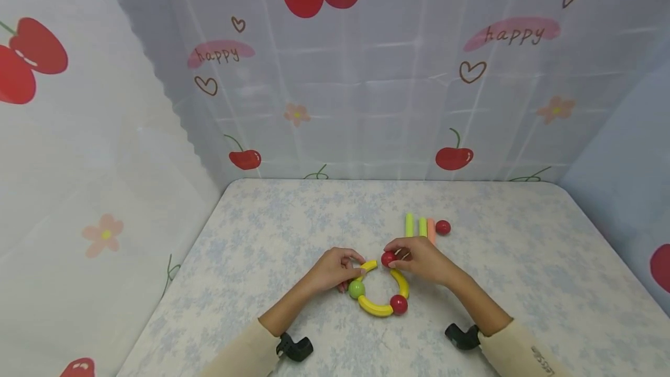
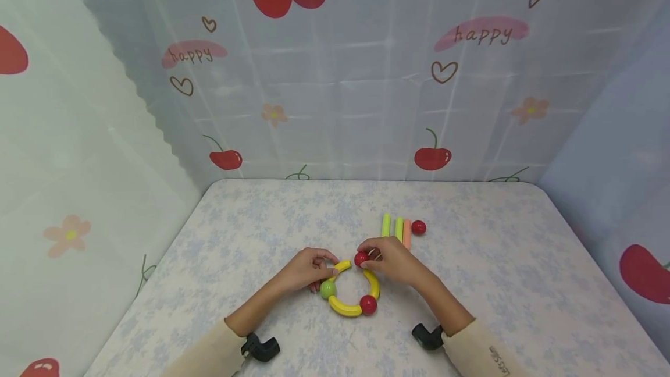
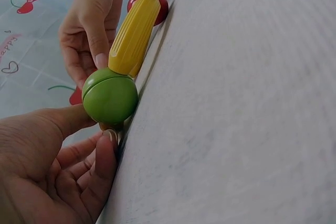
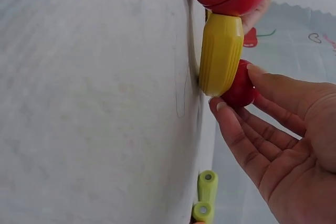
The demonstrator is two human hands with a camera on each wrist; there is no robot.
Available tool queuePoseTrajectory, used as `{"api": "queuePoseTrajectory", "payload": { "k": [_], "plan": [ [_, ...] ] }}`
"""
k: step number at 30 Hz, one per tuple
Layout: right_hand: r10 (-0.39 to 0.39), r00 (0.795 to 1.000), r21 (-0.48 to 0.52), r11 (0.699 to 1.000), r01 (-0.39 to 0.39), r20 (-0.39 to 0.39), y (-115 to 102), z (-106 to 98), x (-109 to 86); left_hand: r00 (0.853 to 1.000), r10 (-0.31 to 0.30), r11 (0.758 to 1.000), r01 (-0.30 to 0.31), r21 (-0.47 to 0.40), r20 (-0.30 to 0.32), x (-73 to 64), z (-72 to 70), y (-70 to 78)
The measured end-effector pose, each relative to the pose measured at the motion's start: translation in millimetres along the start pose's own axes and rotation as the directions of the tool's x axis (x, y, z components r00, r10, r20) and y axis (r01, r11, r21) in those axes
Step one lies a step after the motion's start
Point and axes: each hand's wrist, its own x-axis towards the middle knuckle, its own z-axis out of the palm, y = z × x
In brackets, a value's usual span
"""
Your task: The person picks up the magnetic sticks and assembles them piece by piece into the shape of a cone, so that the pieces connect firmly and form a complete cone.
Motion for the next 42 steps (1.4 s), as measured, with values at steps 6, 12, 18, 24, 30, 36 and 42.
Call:
{"api": "queuePoseTrajectory", "payload": {
  "k": [6, 12, 18, 24, 30, 36, 42],
  "plan": [
    [-0.005, 1.0, -0.031, 1.0, 0.005, 0.005, -1.1, 3.7, 1.7, 1.0, 0.0, 1.0, 0.0, 0.005, 0.002, -0.3, -0.5, 1.5],
    [0.001, 1.0, -0.034, 0.999, -0.001, 0.019, -3.5, 5.5, 2.4, 1.0, 0.009, 1.0, -0.009, 0.017, 0.004, 0.6, 0.2, 0.6],
    [0.011, 1.0, -0.051, 0.999, -0.011, 0.016, -4.3, 4.8, 1.2, 1.0, 0.001, 1.0, 0.0, 0.019, -0.004, 1.3, 1.6, -1.2],
    [0.086, 0.996, -0.088, 0.993, -0.085, 0.003, -4.5, -3.3, -4.1, 1.0, -0.001, 1.0, 0.001, 0.016, -0.005, 1.0, 2.8, -1.9],
    [0.154, 0.985, -0.074, 0.986, -0.149, 0.076, 0.0, -10.4, -10.0, 1.0, -0.006, 1.0, 0.006, 0.007, 0.002, 0.9, 2.0, -0.3],
    [0.188, 0.971, -0.045, 0.982, -0.183, 0.149, 0.4, -6.7, -10.8, 1.0, -0.013, 1.0, 0.013, 0.014, 0.008, 1.4, 0.1, 0.4],
    [0.201, 0.968, -0.035, 0.98, -0.198, 0.148, -2.6, -4.4, -11.1, 1.0, -0.011, 1.0, 0.01, 0.025, 0.018, 1.5, -0.6, -0.9]
  ]
}}
